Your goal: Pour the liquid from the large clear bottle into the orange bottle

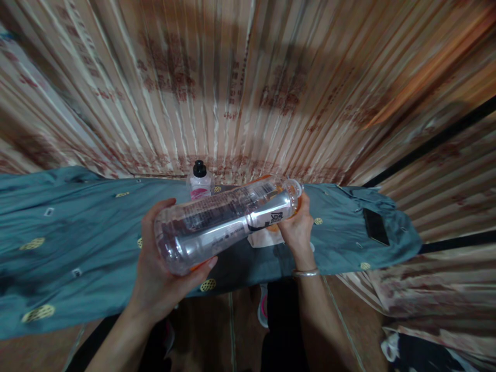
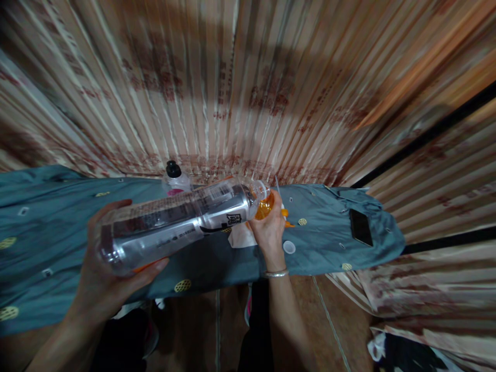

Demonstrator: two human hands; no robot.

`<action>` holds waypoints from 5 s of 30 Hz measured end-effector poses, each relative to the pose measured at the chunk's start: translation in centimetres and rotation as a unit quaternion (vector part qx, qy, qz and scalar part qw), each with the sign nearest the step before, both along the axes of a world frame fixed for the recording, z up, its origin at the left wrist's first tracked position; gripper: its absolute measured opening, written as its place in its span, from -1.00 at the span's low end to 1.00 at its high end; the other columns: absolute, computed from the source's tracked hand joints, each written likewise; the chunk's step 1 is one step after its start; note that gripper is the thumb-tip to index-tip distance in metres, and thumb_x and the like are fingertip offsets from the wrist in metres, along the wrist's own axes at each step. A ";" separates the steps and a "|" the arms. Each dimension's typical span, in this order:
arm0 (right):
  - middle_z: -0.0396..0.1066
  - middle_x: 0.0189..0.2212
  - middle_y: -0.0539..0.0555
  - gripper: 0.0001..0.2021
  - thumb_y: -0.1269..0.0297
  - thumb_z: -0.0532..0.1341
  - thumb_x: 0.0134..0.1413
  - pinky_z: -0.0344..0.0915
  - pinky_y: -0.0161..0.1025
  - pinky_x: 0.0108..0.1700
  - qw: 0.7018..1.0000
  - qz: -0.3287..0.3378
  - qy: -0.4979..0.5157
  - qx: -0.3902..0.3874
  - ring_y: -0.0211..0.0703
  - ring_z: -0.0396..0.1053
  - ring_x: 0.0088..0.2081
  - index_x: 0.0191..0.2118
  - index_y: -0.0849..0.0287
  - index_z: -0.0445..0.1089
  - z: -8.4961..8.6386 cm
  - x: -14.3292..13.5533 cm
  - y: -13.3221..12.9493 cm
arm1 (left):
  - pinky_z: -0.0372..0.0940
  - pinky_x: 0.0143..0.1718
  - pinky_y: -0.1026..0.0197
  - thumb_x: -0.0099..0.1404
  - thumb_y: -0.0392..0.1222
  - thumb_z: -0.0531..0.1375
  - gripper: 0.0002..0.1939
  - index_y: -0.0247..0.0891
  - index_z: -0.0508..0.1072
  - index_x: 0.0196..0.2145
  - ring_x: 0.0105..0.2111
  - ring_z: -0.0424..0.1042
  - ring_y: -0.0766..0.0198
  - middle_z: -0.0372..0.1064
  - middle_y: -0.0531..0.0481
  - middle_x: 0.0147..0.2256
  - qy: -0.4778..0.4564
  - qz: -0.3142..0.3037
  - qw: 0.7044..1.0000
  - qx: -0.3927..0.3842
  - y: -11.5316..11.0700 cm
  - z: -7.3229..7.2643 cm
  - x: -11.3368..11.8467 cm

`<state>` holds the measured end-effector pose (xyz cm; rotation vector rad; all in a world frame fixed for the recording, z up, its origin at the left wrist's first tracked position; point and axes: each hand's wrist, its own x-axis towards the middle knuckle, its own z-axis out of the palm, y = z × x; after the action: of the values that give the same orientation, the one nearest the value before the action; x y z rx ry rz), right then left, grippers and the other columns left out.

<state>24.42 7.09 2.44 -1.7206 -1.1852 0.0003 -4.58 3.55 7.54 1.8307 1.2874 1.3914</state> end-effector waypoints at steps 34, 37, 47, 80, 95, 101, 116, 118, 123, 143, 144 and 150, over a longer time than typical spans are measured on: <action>0.63 0.07 0.31 -0.25 0.10 0.35 -0.13 0.56 0.07 0.06 1.000 0.005 0.014 -0.004 0.26 0.63 0.03 0.25 0.20 0.36 0.2 0.1 0.0 | 0.62 -0.10 -0.14 0.05 -0.04 0.47 -0.13 0.01 0.26 0.29 -0.11 0.62 -0.07 0.50 -0.08 0.01 -0.030 0.031 0.999 -0.003 -0.6 0.2 1.0; 0.63 0.06 0.31 -0.25 0.10 0.34 -0.14 0.57 0.09 0.05 1.000 0.000 0.019 -0.007 0.28 0.63 0.03 0.24 0.21 0.37 0.3 0.0 0.1 | 0.62 -0.10 -0.12 0.05 -0.02 0.47 -0.11 0.01 0.26 0.30 -0.11 0.62 -0.05 0.49 -0.07 0.00 -0.027 0.032 0.999 0.000 -0.3 0.0 0.8; 0.63 0.05 0.30 -0.28 0.13 0.33 -0.09 0.56 0.06 0.07 1.000 -0.001 0.002 -0.008 0.23 0.63 0.03 0.25 0.19 0.34 0.1 0.0 0.0 | 0.62 -0.11 -0.13 0.08 -0.08 0.46 -0.12 -0.02 0.24 0.31 -0.11 0.63 -0.05 0.50 -0.10 0.02 -0.029 0.023 0.999 -0.001 -0.5 0.4 0.8; 0.63 0.05 0.27 -0.31 0.14 0.34 -0.06 0.55 0.07 0.07 1.000 0.004 -0.001 0.002 0.21 0.63 0.01 0.25 0.17 0.35 0.0 0.1 0.0 | 0.65 -0.08 -0.20 0.06 -0.03 0.47 -0.15 0.00 0.26 0.26 -0.10 0.64 -0.10 0.51 -0.07 0.00 -0.024 0.015 1.000 -0.013 -0.2 0.1 0.7; 0.62 0.07 0.30 -0.29 0.10 0.35 -0.08 0.55 0.10 0.08 1.000 0.003 0.026 -0.004 0.26 0.62 0.03 0.24 0.19 0.37 0.4 -0.1 -0.1 | 0.65 -0.09 -0.14 0.10 -0.08 0.49 -0.10 0.02 0.18 0.31 -0.08 0.66 -0.11 0.49 -0.12 0.04 0.025 -0.023 0.999 0.010 0.5 -0.8 -0.4; 0.61 0.06 0.30 -0.29 0.10 0.35 -0.08 0.55 0.09 0.06 1.000 0.005 0.018 -0.008 0.25 0.62 0.03 0.25 0.19 0.35 0.2 0.1 -0.1 | 0.66 -0.14 -0.12 0.12 -0.03 0.48 -0.10 -0.01 0.18 0.33 -0.10 0.66 -0.10 0.48 -0.14 0.04 0.027 -0.022 0.999 0.034 0.7 -1.1 -0.4; 0.62 0.07 0.30 -0.27 0.07 0.35 -0.07 0.55 0.08 0.04 1.000 0.002 0.014 -0.005 0.25 0.63 0.02 0.25 0.21 0.35 0.1 0.2 -0.1 | 0.65 -0.08 -0.11 0.12 -0.03 0.46 -0.10 -0.04 0.20 0.34 -0.07 0.65 -0.08 0.50 -0.09 0.04 0.003 -0.017 1.000 0.017 0.6 -1.1 -0.2; 0.60 0.08 0.31 -0.27 0.09 0.35 -0.06 0.55 0.08 0.07 1.000 0.002 0.010 -0.005 0.23 0.62 0.03 0.26 0.21 0.34 0.0 0.2 -0.1 | 0.64 -0.06 -0.10 0.12 -0.05 0.46 -0.09 -0.03 0.19 0.35 -0.06 0.65 -0.07 0.49 -0.10 0.06 0.007 -0.018 1.000 0.018 0.7 -1.1 -0.2; 0.61 0.06 0.30 -0.28 0.09 0.35 -0.04 0.55 0.09 0.09 1.000 0.002 0.009 -0.011 0.22 0.62 0.03 0.27 0.20 0.32 -0.1 0.2 -0.1 | 0.65 -0.16 -0.04 0.07 -0.06 0.50 -0.10 -0.07 0.24 0.30 -0.13 0.66 -0.01 0.51 -0.07 0.00 0.012 -0.026 0.998 0.052 1.1 -0.9 -0.1; 0.63 0.03 0.31 -0.25 0.04 0.35 -0.06 0.55 0.11 0.07 1.000 -0.004 0.012 -0.020 0.27 0.62 0.03 0.27 0.21 0.32 -0.1 0.3 0.0 | 0.65 -0.17 -0.05 0.06 -0.09 0.49 -0.09 -0.06 0.23 0.31 -0.16 0.66 -0.01 0.54 -0.07 -0.03 0.015 -0.031 0.997 0.063 1.4 -0.9 -0.3; 0.63 0.02 0.31 -0.25 0.03 0.34 -0.06 0.55 0.10 0.06 1.000 -0.006 0.012 -0.019 0.27 0.62 0.02 0.27 0.20 0.33 0.0 0.3 -0.1 | 0.66 -0.15 -0.07 0.06 -0.10 0.49 -0.08 -0.04 0.22 0.31 -0.14 0.66 -0.02 0.54 -0.08 -0.01 0.017 -0.033 0.998 0.059 1.4 -1.0 -0.4; 0.65 0.00 0.29 -0.27 0.05 0.34 -0.07 0.56 0.03 0.00 1.000 -0.007 0.013 -0.012 0.24 0.64 -0.01 0.26 0.20 0.36 0.1 0.3 -0.1 | 0.64 -0.04 -0.14 0.06 -0.09 0.48 -0.10 0.04 0.24 0.30 -0.07 0.65 -0.09 0.51 -0.07 0.04 0.004 -0.015 1.000 0.012 1.0 -0.9 -0.1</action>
<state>24.69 6.98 2.50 -1.7449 -1.1579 0.0268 -4.67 4.55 6.63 1.8646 1.2476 1.3912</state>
